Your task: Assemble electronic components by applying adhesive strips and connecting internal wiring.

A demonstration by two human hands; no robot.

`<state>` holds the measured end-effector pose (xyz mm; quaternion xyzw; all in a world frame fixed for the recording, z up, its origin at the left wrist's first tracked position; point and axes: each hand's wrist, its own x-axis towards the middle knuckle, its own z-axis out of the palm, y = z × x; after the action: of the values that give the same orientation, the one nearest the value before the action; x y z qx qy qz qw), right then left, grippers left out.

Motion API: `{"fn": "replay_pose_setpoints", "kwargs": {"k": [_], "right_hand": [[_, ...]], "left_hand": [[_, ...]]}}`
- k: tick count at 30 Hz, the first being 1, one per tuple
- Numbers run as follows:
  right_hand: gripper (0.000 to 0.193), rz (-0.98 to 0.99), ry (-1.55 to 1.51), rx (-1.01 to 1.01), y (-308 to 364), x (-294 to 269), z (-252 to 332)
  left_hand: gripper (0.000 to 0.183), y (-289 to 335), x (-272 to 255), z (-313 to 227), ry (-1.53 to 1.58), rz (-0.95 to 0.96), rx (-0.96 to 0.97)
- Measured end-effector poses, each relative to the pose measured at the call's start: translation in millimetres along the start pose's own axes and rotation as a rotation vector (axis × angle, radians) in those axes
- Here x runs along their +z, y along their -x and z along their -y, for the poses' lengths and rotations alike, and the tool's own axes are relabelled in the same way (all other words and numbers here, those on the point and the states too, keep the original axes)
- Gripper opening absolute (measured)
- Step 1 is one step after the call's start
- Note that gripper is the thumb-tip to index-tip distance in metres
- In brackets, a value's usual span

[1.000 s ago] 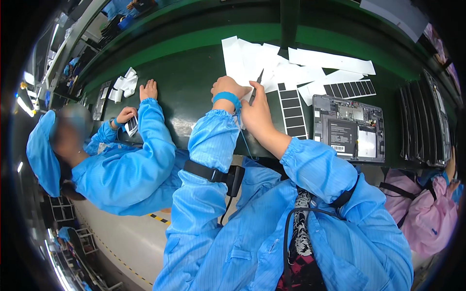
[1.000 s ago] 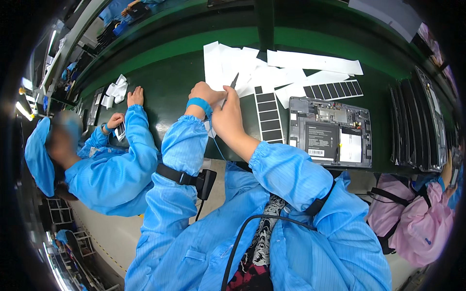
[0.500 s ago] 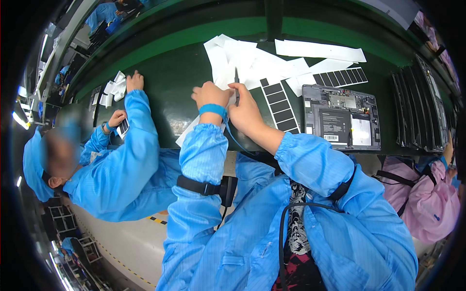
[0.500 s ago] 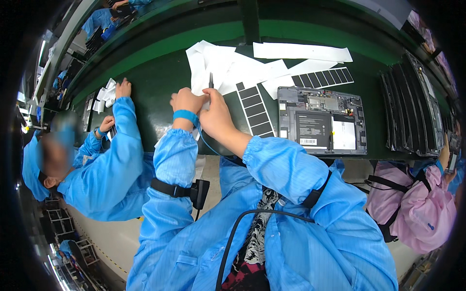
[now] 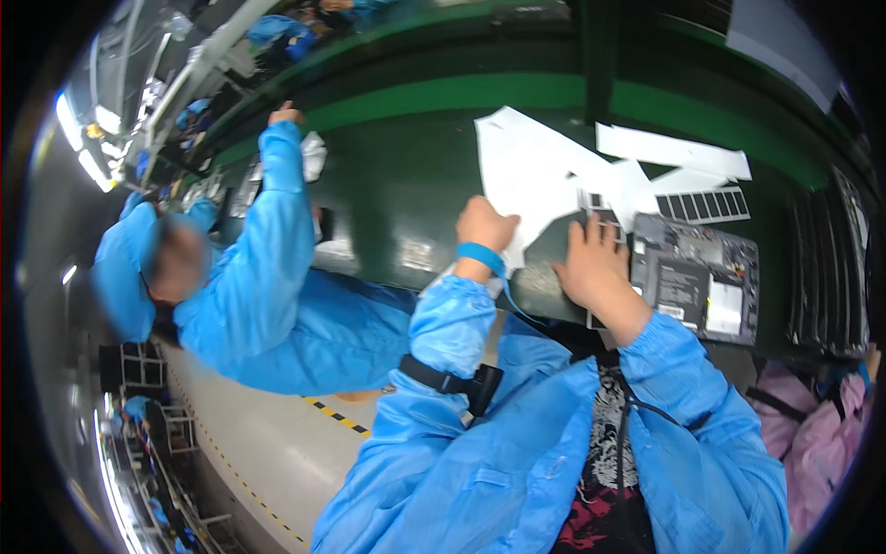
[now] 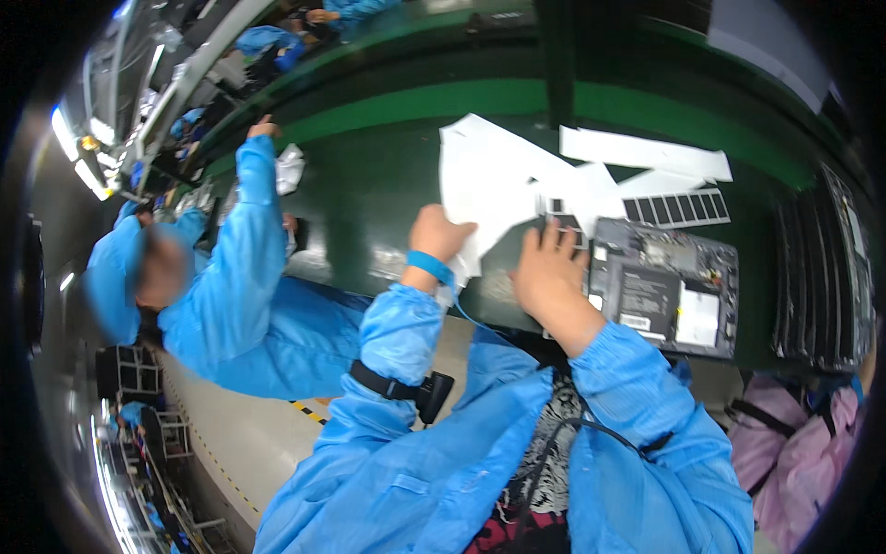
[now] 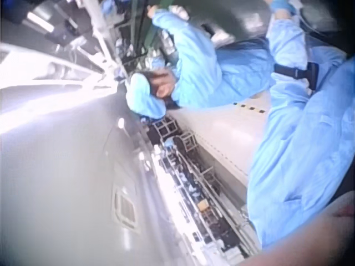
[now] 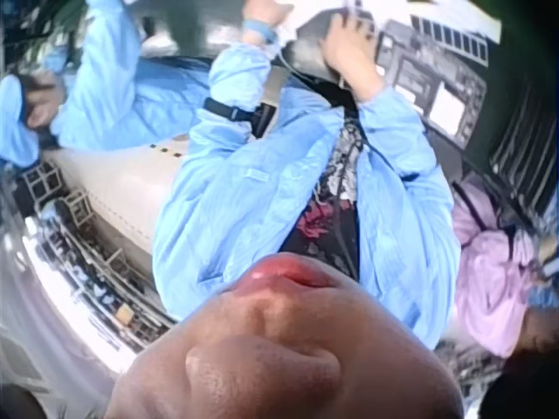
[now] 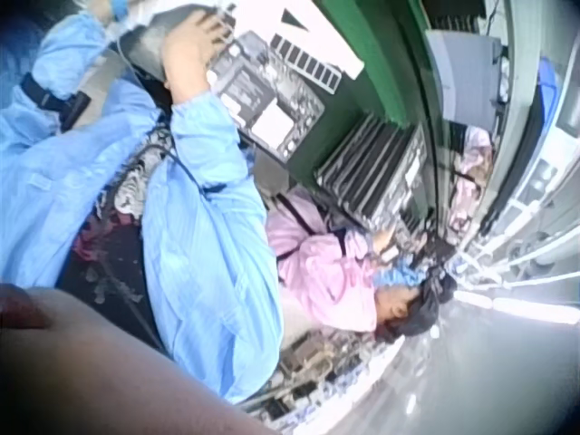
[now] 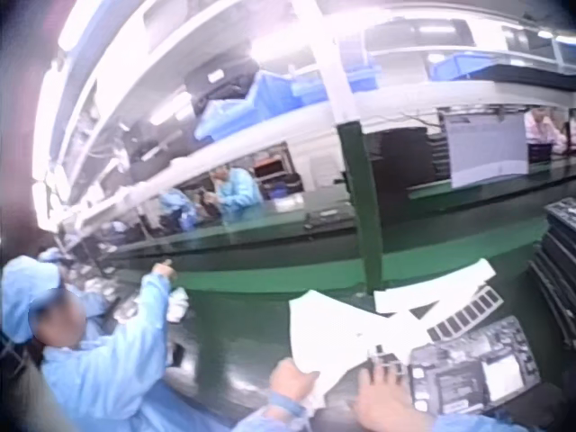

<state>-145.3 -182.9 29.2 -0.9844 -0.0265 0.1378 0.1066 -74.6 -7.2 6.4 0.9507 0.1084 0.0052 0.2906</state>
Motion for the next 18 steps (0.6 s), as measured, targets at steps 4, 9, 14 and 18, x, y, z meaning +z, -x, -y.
{"fn": "replay_pose_setpoints", "kwargs": {"k": [4,9,14,18], "right_hand": [[0.08,0.069,-0.005,0.088,-1,-2,-10],[0.064,-0.142,-0.016,-0.055,-14,4,-12],[0.048,-0.228,-0.073,-0.444,-42,27,5],[0.044,-0.256,-0.067,-0.463,-52,35,6]], "left_hand": [[0.037,14,-12,8,0.166,0.133,0.001],[0.036,52,-67,45,0.269,0.137,0.007],[0.033,74,-97,84,0.459,0.103,-0.098],[0.029,78,-102,79,0.602,0.038,-0.058]]}}
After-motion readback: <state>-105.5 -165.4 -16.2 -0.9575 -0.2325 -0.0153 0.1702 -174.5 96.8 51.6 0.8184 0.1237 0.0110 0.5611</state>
